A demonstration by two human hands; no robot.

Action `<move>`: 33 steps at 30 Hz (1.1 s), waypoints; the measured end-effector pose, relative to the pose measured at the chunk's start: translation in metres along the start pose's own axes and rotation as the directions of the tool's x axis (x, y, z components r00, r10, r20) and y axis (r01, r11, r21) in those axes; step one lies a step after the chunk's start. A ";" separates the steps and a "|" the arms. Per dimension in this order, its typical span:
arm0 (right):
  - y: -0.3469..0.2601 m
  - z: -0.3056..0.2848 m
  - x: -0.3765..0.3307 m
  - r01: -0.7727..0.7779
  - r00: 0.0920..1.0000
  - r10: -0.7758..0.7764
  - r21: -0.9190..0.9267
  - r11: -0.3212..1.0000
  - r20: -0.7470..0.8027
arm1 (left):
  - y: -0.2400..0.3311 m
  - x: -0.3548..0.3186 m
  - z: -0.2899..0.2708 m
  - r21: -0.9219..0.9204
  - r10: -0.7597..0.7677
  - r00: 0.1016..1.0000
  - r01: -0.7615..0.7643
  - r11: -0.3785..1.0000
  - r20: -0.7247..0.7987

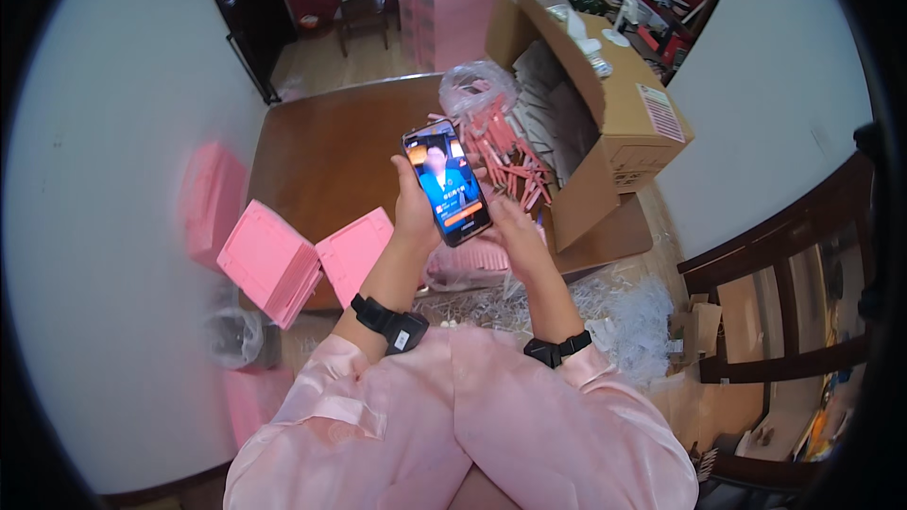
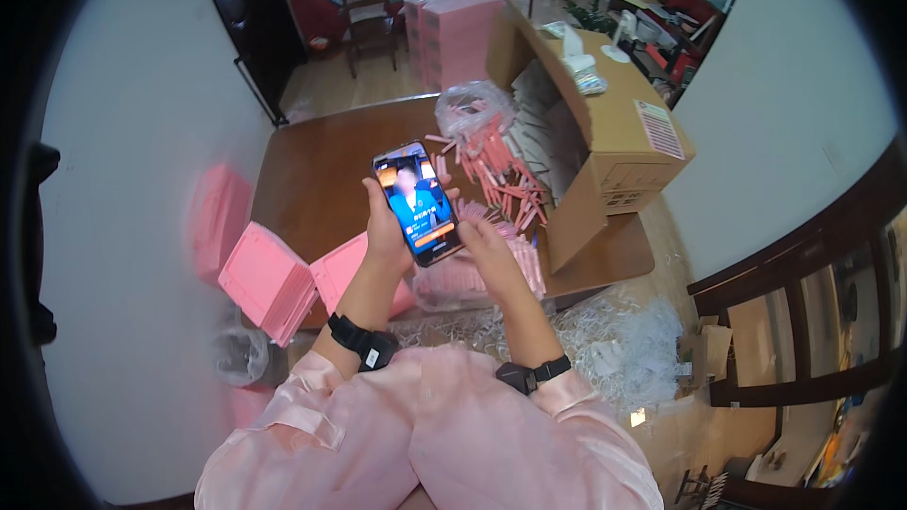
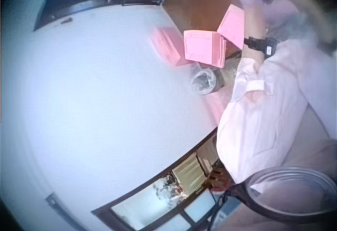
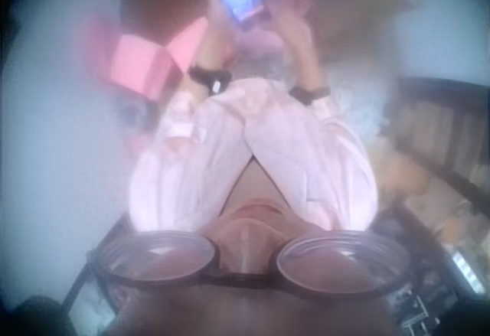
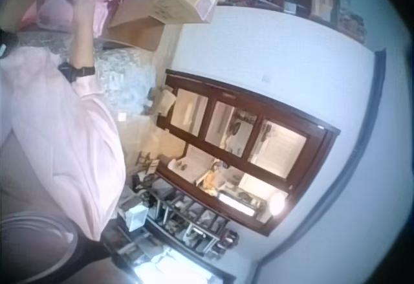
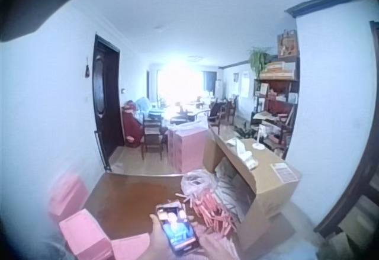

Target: The person sits at a table and repeatedly picks up pink paper boxes and white paper inserts, places the inserts into the boxes, and stacks the assembled units. The person handles the items one at a time and arranges the finished boxes in rows on the table.

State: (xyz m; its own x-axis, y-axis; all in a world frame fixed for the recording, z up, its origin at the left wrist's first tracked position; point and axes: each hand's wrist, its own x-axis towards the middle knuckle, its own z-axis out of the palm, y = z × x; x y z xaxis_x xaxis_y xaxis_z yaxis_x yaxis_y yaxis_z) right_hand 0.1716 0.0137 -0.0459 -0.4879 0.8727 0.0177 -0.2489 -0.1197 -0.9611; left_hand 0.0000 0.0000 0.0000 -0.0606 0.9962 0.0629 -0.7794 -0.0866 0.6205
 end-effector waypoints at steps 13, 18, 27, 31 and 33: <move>-0.040 -0.093 -0.050 -0.399 0.908 0.045 0.823 0.404 0.418 | -0.105 0.037 0.071 0.006 -0.211 0.949 0.215 0.977 0.236; -0.049 -0.138 -0.076 -0.241 0.960 0.015 0.794 0.557 0.281 | -0.140 0.049 0.095 -0.081 -0.334 0.865 0.390 0.917 0.375; -0.118 -0.263 -0.033 0.207 0.812 -0.464 -0.568 0.796 -0.355 | -0.129 0.043 0.045 0.614 -0.385 0.921 0.267 0.742 0.065; -0.120 -0.290 0.053 -0.181 0.707 -0.664 -0.970 0.165 -0.245 | -0.093 -0.009 -0.029 0.786 -0.269 0.922 0.379 0.487 -0.278; -0.112 -0.292 0.089 -0.323 0.696 -0.702 -0.939 -0.121 -0.149 | -0.071 -0.054 -0.070 0.738 -0.183 0.898 0.433 0.518 -0.399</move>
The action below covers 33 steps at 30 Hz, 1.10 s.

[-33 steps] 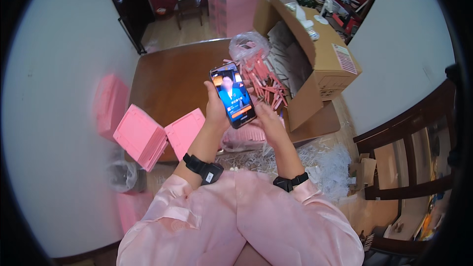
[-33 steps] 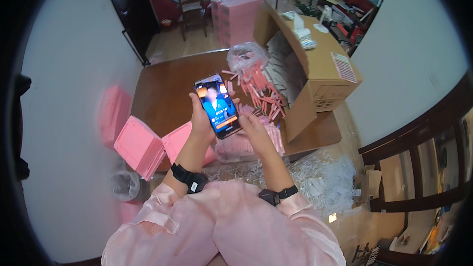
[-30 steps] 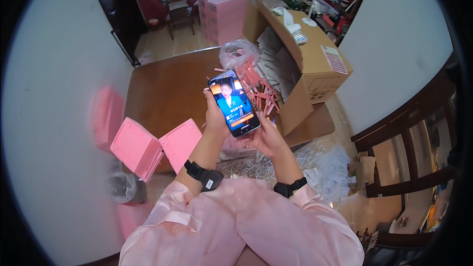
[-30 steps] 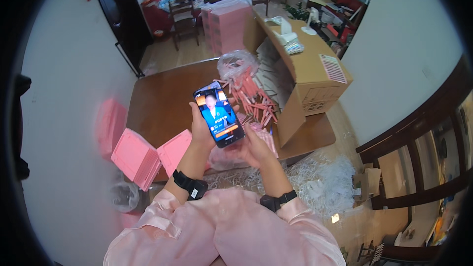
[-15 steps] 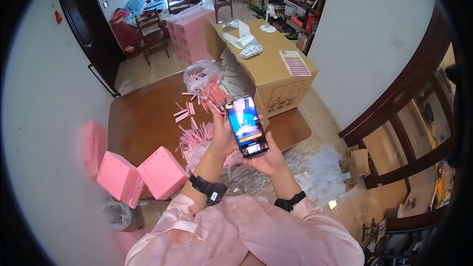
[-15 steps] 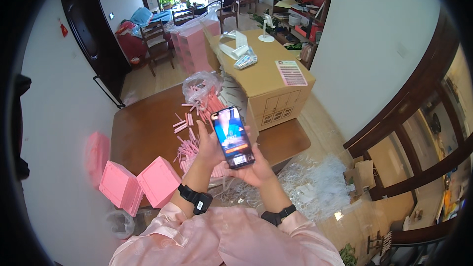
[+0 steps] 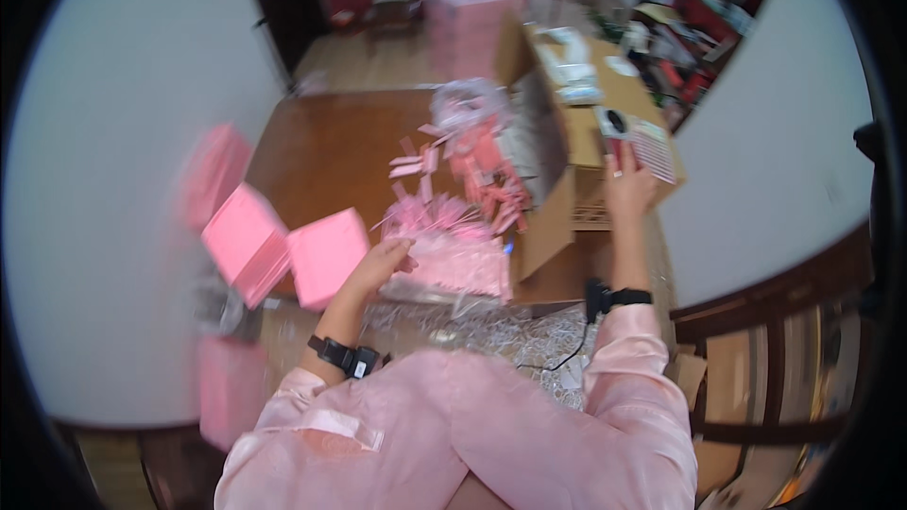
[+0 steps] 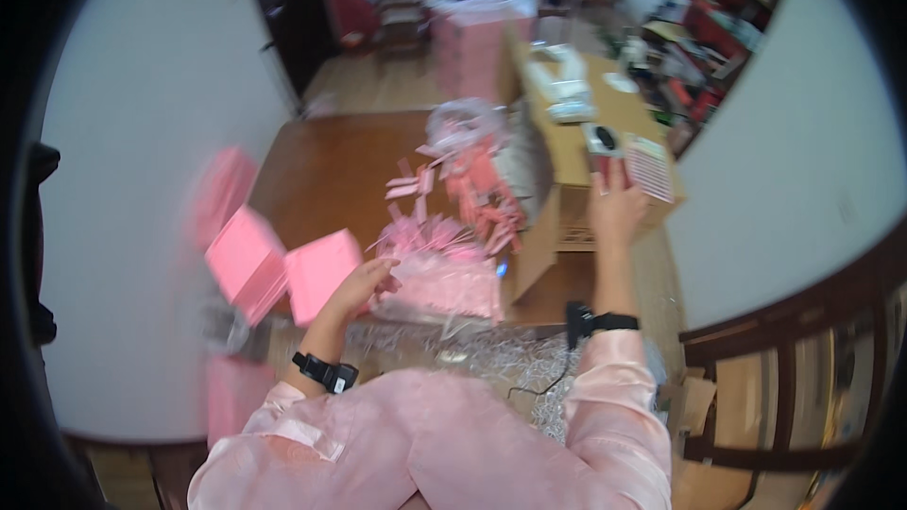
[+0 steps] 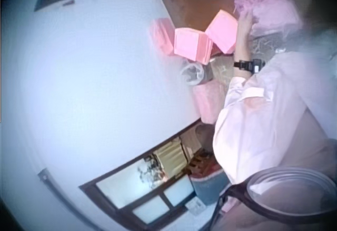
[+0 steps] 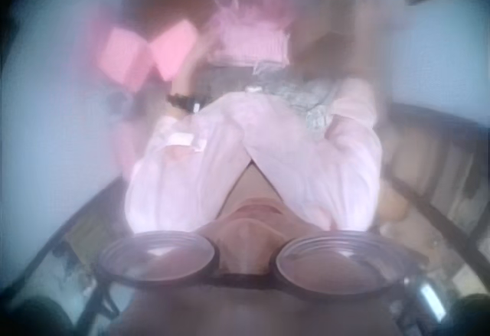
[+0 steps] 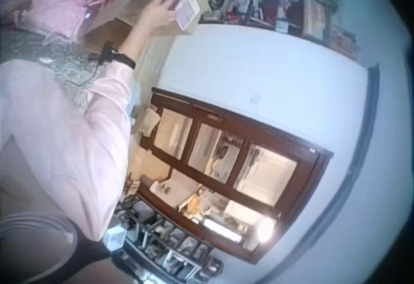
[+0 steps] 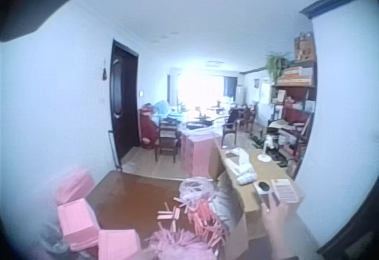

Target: The person sits at a table and repeatedly picks up pink paper boxes and white paper inserts, places the inserts into the boxes, and stacks the assembled units. The person handles the items one at a time and arranges the finished boxes in rows on the table.

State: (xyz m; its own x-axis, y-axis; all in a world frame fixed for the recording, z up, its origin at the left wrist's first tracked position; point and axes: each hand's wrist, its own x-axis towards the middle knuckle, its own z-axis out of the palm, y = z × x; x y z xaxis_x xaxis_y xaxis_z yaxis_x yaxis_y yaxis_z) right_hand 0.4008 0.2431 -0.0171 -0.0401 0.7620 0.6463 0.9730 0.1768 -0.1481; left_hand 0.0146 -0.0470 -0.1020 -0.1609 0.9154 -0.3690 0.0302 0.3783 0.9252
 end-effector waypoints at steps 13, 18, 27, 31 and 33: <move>0.022 0.032 0.005 0.160 0.955 -0.135 0.076 0.984 -0.263 | -0.152 -0.176 -0.131 -0.290 -0.351 0.684 0.207 0.934 -0.640; -0.023 -0.050 -0.092 -0.091 0.846 0.257 0.349 0.933 -0.467 | -0.131 -0.123 -0.145 -0.292 -0.259 0.827 0.121 0.949 -0.499; -0.193 -0.004 -0.224 -0.191 0.947 -0.022 0.619 0.762 0.321 | -0.080 -0.022 -0.179 -0.239 -0.049 0.980 0.001 0.971 -0.194; -0.216 0.035 -0.252 -0.419 0.864 0.162 0.504 0.755 0.477 | -0.076 -0.016 -0.206 -0.286 -0.097 0.988 0.061 0.956 -0.116; -0.215 0.055 -0.256 -0.500 0.816 0.236 0.440 0.746 0.527 | -0.078 -0.016 -0.222 -0.297 -0.124 0.988 0.093 0.950 -0.088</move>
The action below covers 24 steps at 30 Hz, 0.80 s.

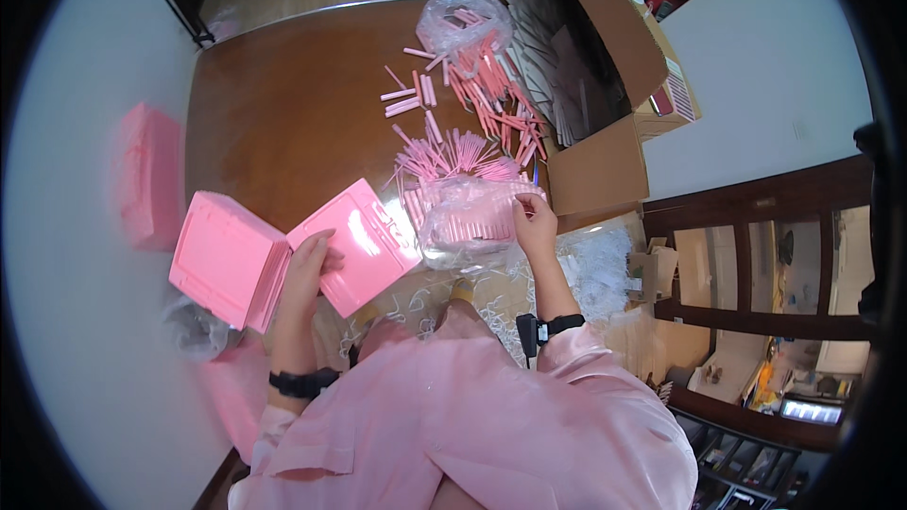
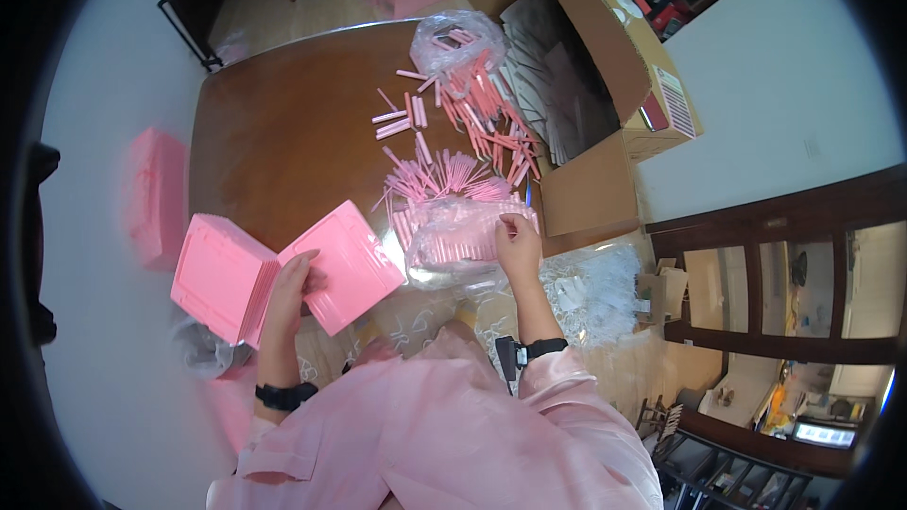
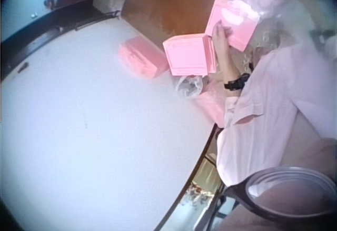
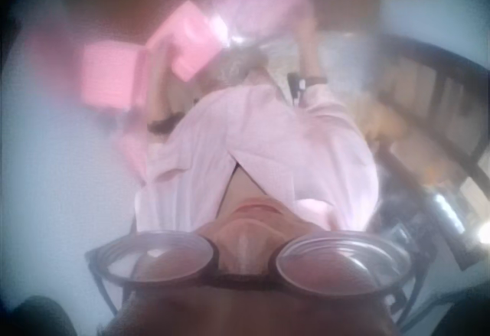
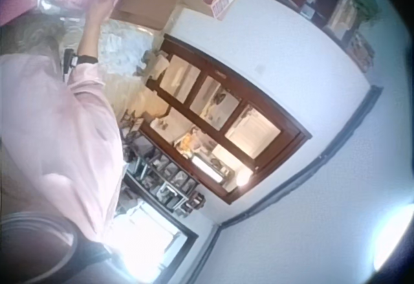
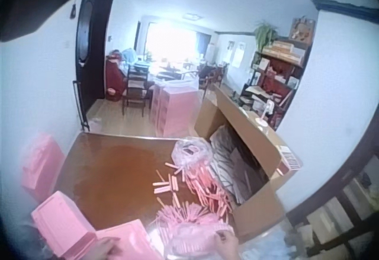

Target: The person sits at a table and repeatedly picks up pink paper boxes and white paper inserts, places the inserts into the boxes, and stacks the assembled units. The person handles the items one at a time and arranges the finished boxes in rows on the table.

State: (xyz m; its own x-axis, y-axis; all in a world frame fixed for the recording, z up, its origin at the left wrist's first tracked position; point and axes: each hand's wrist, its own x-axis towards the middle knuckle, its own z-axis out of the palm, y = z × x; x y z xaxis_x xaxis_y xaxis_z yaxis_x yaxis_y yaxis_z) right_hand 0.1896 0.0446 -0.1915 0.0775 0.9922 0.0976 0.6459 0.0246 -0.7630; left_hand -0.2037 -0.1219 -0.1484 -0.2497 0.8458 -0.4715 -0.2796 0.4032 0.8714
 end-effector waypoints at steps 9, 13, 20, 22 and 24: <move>0.044 0.032 0.170 -0.357 0.911 0.388 0.731 0.581 0.137 | 0.011 0.014 -0.017 -0.062 -0.049 0.995 0.043 0.997 -0.083; 0.059 0.064 0.274 -0.146 0.830 0.260 0.259 0.955 -0.493 | 0.015 0.014 0.006 -0.085 -0.004 0.979 -0.013 0.996 -0.204; 0.087 0.043 0.348 -0.321 0.872 0.170 -0.274 0.907 -0.460 | 0.004 0.009 0.032 -0.140 -0.039 0.958 -0.002 0.990 -0.285; 0.097 0.041 0.354 -0.441 0.843 0.333 -0.189 0.878 -0.421 | -0.001 0.007 0.035 -0.204 -0.045 0.942 -0.026 0.979 -0.334; 0.108 0.037 0.359 -0.568 0.749 0.544 0.057 0.821 -0.379 | -0.004 0.004 0.037 -0.240 -0.069 0.933 -0.020 0.971 -0.354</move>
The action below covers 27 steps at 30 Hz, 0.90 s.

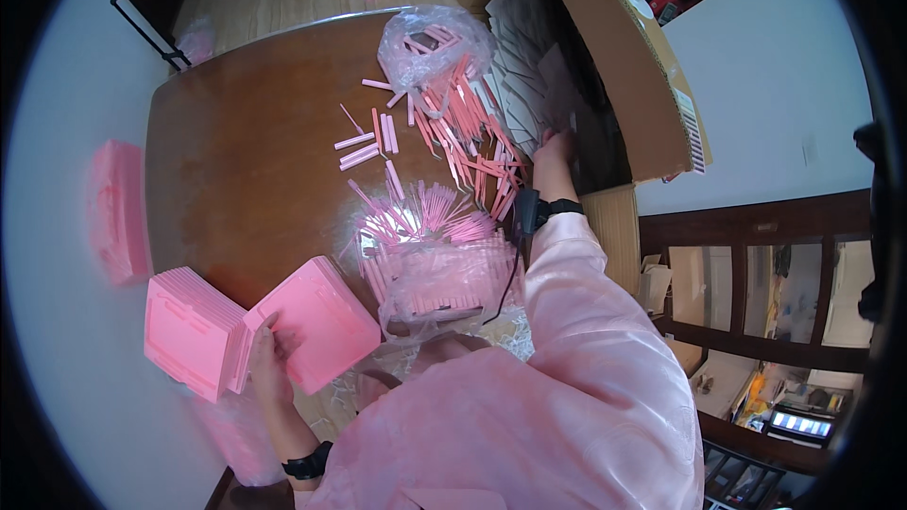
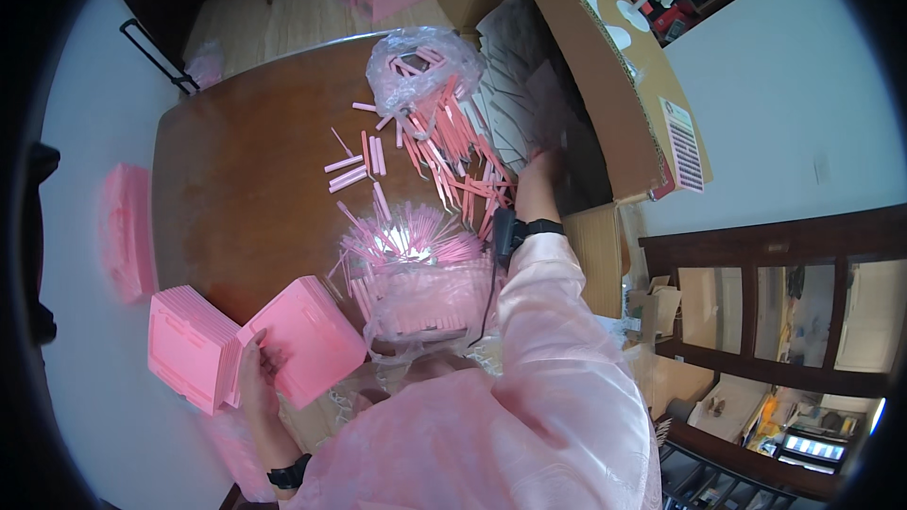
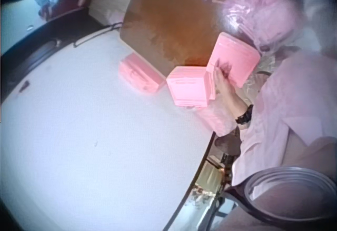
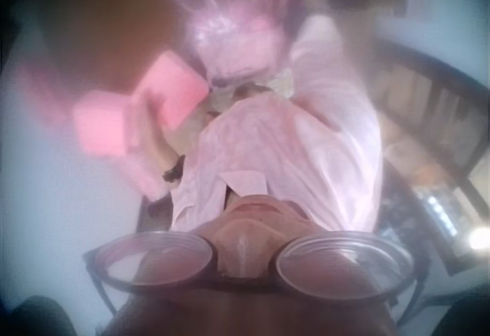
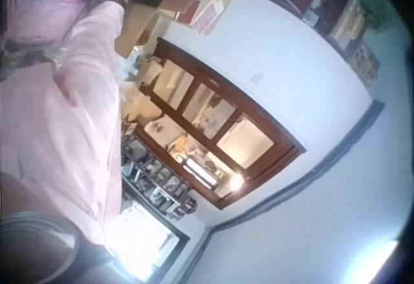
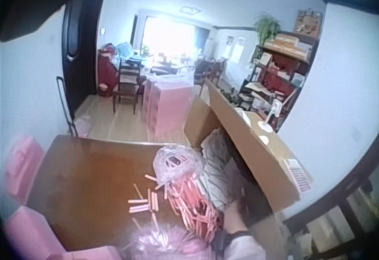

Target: The person sits at a table and repeatedly picks up pink paper boxes and white paper inserts, places the inserts into the boxes, and stacks the assembled units. The person handles the items one at a time and arranges the finished boxes in rows on the table.

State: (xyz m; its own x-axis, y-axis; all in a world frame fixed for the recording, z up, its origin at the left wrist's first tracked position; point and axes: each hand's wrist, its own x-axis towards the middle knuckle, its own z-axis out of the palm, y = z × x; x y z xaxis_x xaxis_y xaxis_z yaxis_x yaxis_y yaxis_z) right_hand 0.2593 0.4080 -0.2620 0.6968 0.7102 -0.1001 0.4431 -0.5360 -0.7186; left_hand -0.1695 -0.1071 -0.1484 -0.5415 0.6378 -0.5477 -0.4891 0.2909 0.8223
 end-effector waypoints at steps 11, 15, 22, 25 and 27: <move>0.003 -0.012 0.017 -0.247 0.817 0.467 0.937 -0.246 0.338 | 0.021 0.008 0.010 0.067 0.008 0.999 -0.010 0.998 0.042; 0.011 -0.014 0.021 -0.324 0.811 0.378 0.880 -0.346 0.447 | 0.028 0.013 0.012 0.109 0.030 0.998 -0.036 0.993 0.060; 0.021 -0.024 -0.068 -0.548 0.829 0.036 0.824 -0.142 0.557 | 0.030 0.014 0.002 0.148 -0.035 0.994 0.019 0.989 0.102; 0.022 -0.043 -0.138 -0.650 0.745 -0.136 0.757 0.072 0.653 | 0.022 0.012 -0.005 0.146 -0.047 0.992 0.030 0.989 0.114; 0.027 -0.057 -0.182 -0.612 0.710 -0.235 0.746 0.261 0.664 | 0.018 0.013 -0.010 0.119 -0.054 0.990 0.039 0.992 0.130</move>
State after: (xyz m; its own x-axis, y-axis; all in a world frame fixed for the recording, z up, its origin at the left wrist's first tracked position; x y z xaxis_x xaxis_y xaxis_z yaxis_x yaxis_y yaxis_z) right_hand 0.1762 0.2383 -0.2242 0.0158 0.9330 -0.3595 -0.7319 -0.2342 -0.6399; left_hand -0.1922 -0.1010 -0.1427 -0.4209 0.7080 -0.5671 -0.4248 0.3985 0.8128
